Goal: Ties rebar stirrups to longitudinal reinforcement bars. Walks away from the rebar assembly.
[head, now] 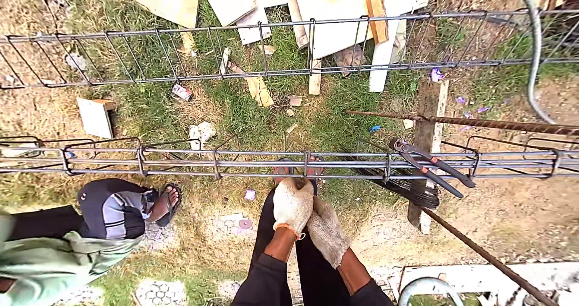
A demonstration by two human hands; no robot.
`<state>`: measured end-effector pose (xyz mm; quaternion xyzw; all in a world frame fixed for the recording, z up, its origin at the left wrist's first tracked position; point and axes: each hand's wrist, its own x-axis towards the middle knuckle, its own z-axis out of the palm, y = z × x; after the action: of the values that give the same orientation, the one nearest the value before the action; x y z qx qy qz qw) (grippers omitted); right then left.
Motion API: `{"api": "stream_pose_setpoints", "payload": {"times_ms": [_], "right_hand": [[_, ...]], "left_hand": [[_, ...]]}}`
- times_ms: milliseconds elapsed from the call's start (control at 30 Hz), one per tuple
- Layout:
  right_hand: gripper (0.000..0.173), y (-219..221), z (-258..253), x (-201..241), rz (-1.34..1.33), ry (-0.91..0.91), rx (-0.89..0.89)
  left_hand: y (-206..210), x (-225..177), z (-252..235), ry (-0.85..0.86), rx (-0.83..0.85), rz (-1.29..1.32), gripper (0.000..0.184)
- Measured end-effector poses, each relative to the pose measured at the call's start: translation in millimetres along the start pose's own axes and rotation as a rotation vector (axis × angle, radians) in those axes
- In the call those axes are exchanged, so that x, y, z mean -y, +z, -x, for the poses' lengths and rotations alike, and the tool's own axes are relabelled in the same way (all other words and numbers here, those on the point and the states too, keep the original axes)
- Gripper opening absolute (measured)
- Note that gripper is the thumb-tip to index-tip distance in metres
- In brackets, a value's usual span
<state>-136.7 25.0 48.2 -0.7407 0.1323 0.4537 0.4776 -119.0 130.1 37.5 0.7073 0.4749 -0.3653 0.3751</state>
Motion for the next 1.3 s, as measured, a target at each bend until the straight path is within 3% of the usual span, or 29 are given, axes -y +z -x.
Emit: {"api": "stream_pose_setpoints", "payload": {"times_ms": [133,233,367,467,567,733,800,1000,1200,1300], "right_hand": [[0.023,-2.5,0.1,7.2,-0.36,0.062,0.133],[0.026,-9.3,-0.8,12.1,-0.392,0.086,0.208],[0.025,-13.0,0.8,13.2,-0.391,0.078,0.234],[0.026,-15.2,1.4,16.5,-0.373,0.072,0.238],[0.026,-13.6,0.6,15.2,-0.432,0.079,0.241],[0.021,-17.5,-0.3,15.8,-0.651,0.153,0.233],[0.019,-23.4,-1.1,17.4,-0.744,0.208,0.228],[0.017,-47.0,-6.9,14.6,-0.805,0.276,0.255],[0.028,-50.7,-15.5,-8.4,-0.267,0.098,0.168],[0.03,-37.3,-17.9,-23.4,-0.149,0.038,0.117]], "left_hand": [[-4.6,22.7,-4.9,0.099,0.126,0.364,0.036],[-6.0,33.6,-11.8,0.006,0.264,0.698,0.052],[0.6,41.0,-20.8,0.079,0.066,0.53,0.057],[1.1,51.9,-21.2,0.185,0.321,0.899,0.05],[6.4,66.5,-22.9,0.37,0.433,0.928,0.036],[28.7,66.6,-24.5,0.163,0.574,1.372,0.034],[32.4,68.9,-29.0,0.199,0.59,1.342,0.029],[12.1,57.1,-27.9,0.311,0.399,0.961,0.019],[-1.7,33.8,-10.4,0.298,0.142,0.495,0.023],[0.8,26.9,-3.4,0.298,-0.01,0.196,0.025]]}}
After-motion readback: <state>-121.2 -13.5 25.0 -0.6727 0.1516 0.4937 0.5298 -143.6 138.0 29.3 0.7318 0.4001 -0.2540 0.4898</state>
